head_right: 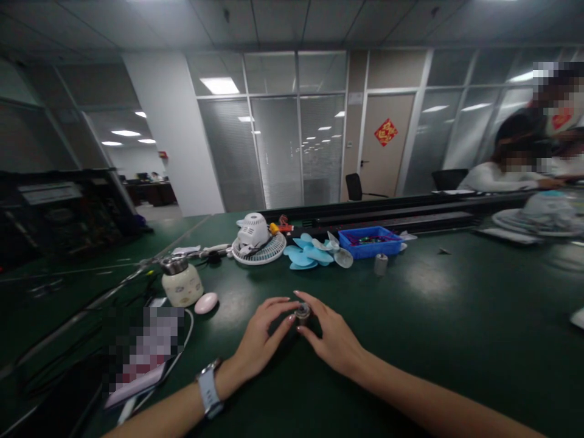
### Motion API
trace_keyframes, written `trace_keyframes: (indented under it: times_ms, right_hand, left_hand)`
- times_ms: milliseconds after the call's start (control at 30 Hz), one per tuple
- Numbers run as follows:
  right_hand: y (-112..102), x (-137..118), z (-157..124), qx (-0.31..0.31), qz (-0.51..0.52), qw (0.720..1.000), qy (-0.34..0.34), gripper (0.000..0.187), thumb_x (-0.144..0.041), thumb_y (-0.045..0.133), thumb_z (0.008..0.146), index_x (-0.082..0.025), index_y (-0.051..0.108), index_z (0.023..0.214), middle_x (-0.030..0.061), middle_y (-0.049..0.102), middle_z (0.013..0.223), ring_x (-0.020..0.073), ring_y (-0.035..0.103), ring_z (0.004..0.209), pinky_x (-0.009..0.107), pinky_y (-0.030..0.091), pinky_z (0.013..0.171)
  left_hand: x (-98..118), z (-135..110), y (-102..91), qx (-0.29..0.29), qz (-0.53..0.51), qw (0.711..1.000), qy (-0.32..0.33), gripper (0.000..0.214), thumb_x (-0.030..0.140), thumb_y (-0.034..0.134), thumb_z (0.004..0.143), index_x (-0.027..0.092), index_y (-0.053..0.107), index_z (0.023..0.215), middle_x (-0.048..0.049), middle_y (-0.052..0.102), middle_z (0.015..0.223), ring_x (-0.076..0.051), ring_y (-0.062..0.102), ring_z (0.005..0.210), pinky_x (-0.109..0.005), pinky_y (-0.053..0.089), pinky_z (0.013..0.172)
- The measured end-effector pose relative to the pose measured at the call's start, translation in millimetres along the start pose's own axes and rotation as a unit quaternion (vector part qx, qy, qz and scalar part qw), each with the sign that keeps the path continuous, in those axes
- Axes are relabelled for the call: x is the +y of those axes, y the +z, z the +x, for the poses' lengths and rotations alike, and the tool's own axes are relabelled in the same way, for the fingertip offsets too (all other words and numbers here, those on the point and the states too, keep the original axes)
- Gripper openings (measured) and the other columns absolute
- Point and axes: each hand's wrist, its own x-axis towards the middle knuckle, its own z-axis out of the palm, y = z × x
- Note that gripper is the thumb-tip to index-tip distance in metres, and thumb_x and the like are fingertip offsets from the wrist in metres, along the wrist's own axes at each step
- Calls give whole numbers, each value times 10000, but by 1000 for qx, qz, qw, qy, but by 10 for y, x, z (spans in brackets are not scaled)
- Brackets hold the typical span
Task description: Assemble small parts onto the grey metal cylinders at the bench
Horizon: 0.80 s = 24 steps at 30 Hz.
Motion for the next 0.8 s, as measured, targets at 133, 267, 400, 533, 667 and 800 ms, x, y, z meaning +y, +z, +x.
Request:
trace_keyframes:
  times_ms: [133,267,400,533,667,800]
  right_hand:
    - [15,-1,-36,4,-24,1000,-12,675,-249,645,827,-297,332,1424,58,563,1329,210,591,1150,430,507,985]
    - [56,-15,-84,7,-52,996,-67,668,-240,669,810,-280,352,1397,68,587,1300,209,623,1098,410,533,949]
    - [74,-31,-104,24,-83,989,-119,661,-221,669,807,-264,353,1386,80,616,1255,202,652,1025,388,562,889]
    - [56,-54,-107,25,-100,985,-136,661,-196,648,809,-255,345,1393,87,638,1214,217,656,1015,391,570,865]
    - [41,-69,-113,15,-101,986,-129,680,-162,632,800,-266,340,1405,87,625,1240,230,644,1054,409,560,888]
    - [34,-69,-113,3,-95,987,-129,698,-152,631,793,-270,335,1414,87,615,1256,228,641,1059,417,551,904]
  left_hand:
    - [21,-1,-3,8,-18,1000,-2,276,337,484,931,305,632,1162,-28,661,1185,-214,515,1188,-453,428,1013]
    - [46,-19,1,28,-36,999,-1,215,313,531,906,263,670,1061,-63,648,1140,-211,554,1121,-429,463,974]
    - [47,-35,24,51,-72,996,-5,167,297,593,865,242,681,996,-69,640,1088,-198,590,1061,-388,514,918]
    - [74,-45,39,62,-84,995,-11,167,288,629,835,243,681,987,-71,645,1084,-202,607,1054,-390,528,924]
    - [118,-44,28,65,-76,995,-1,142,277,629,830,236,673,958,-78,655,1060,-212,611,1051,-411,532,922]
    - [122,-44,29,81,-83,993,-1,79,274,643,810,214,598,837,-69,651,1018,-198,632,984,-372,552,839]
